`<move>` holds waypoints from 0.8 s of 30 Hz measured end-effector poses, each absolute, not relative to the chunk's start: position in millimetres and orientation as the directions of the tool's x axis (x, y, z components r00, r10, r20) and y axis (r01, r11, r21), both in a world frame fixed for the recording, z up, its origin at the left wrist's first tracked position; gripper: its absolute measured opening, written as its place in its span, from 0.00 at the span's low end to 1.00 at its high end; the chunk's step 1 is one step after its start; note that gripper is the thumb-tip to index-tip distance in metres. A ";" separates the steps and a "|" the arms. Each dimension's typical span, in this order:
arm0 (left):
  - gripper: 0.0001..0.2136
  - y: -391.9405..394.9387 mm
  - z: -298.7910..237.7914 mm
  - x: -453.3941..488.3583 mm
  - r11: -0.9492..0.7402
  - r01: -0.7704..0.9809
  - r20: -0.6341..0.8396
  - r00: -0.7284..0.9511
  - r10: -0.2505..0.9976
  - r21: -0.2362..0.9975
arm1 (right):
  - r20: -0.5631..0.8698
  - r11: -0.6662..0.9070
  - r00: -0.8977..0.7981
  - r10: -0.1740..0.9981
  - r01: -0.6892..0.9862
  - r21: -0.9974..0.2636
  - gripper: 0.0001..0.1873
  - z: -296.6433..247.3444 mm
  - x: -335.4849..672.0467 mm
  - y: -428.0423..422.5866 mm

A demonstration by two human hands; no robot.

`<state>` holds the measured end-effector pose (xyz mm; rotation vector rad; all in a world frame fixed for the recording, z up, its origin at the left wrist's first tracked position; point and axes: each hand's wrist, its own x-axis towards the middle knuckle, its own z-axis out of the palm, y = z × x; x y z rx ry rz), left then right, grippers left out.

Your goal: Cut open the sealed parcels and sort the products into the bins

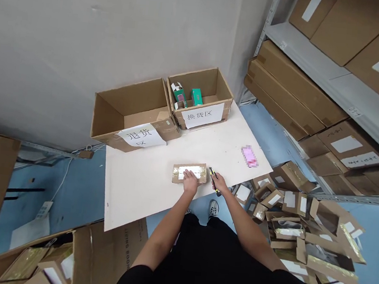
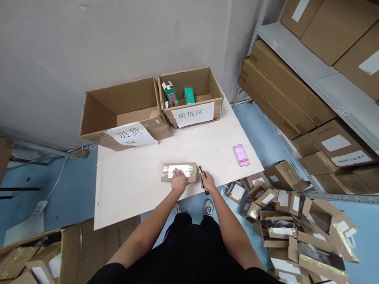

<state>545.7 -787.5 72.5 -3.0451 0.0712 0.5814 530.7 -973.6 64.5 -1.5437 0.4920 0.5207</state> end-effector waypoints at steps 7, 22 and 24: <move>0.47 -782.5 77.2 549.3 -0.993 -0.093 -0.380 0.923 -0.058 -0.074 | -0.564 -0.114 0.820 0.099 -0.553 -0.825 0.20 73.5 542.6 -966.5; 0.34 -751.2 115.4 585.0 -0.993 -0.119 -0.486 0.866 -0.117 0.026 | -0.620 -0.118 0.781 -0.076 -0.624 -0.772 0.17 66.1 505.1 -962.7; 0.29 -727.6 122.3 597.6 -0.986 -0.147 -0.432 0.887 -0.165 0.075 | -0.613 -0.197 0.778 -0.138 -0.628 -0.753 0.21 64.1 516.1 -937.9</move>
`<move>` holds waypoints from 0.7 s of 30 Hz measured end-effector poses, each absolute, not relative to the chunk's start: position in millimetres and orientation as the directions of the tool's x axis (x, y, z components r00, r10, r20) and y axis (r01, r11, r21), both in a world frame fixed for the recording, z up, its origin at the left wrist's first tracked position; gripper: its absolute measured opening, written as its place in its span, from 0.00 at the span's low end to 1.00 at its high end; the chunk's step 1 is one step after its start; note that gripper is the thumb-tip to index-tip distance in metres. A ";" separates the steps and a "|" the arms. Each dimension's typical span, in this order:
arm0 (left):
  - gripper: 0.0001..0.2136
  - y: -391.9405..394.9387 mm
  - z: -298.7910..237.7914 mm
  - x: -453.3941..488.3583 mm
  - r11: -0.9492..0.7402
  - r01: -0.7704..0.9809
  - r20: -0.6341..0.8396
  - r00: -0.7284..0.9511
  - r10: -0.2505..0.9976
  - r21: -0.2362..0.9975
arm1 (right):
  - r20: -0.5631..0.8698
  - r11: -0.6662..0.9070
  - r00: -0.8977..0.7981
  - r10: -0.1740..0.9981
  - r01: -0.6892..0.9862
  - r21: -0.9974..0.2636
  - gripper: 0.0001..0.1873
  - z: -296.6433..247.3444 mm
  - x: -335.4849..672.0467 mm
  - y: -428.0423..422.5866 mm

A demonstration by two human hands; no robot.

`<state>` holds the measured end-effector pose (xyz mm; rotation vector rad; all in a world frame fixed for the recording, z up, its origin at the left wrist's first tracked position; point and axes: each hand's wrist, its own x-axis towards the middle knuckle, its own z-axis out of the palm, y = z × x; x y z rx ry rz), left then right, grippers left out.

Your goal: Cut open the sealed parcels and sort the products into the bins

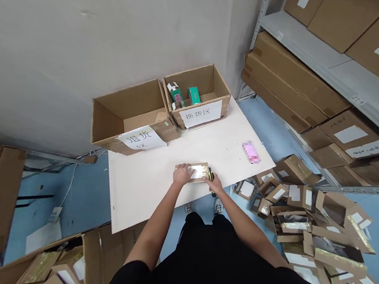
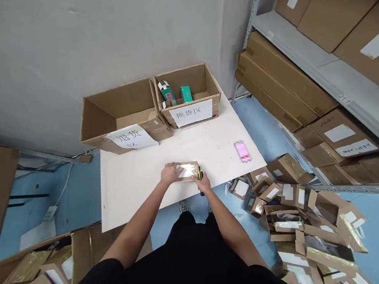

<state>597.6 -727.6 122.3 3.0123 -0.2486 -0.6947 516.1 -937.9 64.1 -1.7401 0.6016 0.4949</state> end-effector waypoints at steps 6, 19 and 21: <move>0.29 -686.9 125.9 575.1 -0.998 -0.044 -0.460 0.886 -0.058 0.040 | -0.518 -0.401 0.757 -0.399 -0.652 -0.644 0.28 68.3 581.1 -892.9; 0.31 -630.2 107.2 531.1 -0.897 -0.295 -0.393 0.821 -0.415 0.331 | -0.625 0.077 0.777 -0.068 -0.621 -0.780 0.17 87.5 622.8 -843.1; 0.27 -595.7 106.3 524.8 -0.930 -0.214 -0.394 0.860 -0.324 0.298 | -0.631 0.172 0.776 -0.011 -0.620 -0.766 0.19 90.9 617.8 -834.9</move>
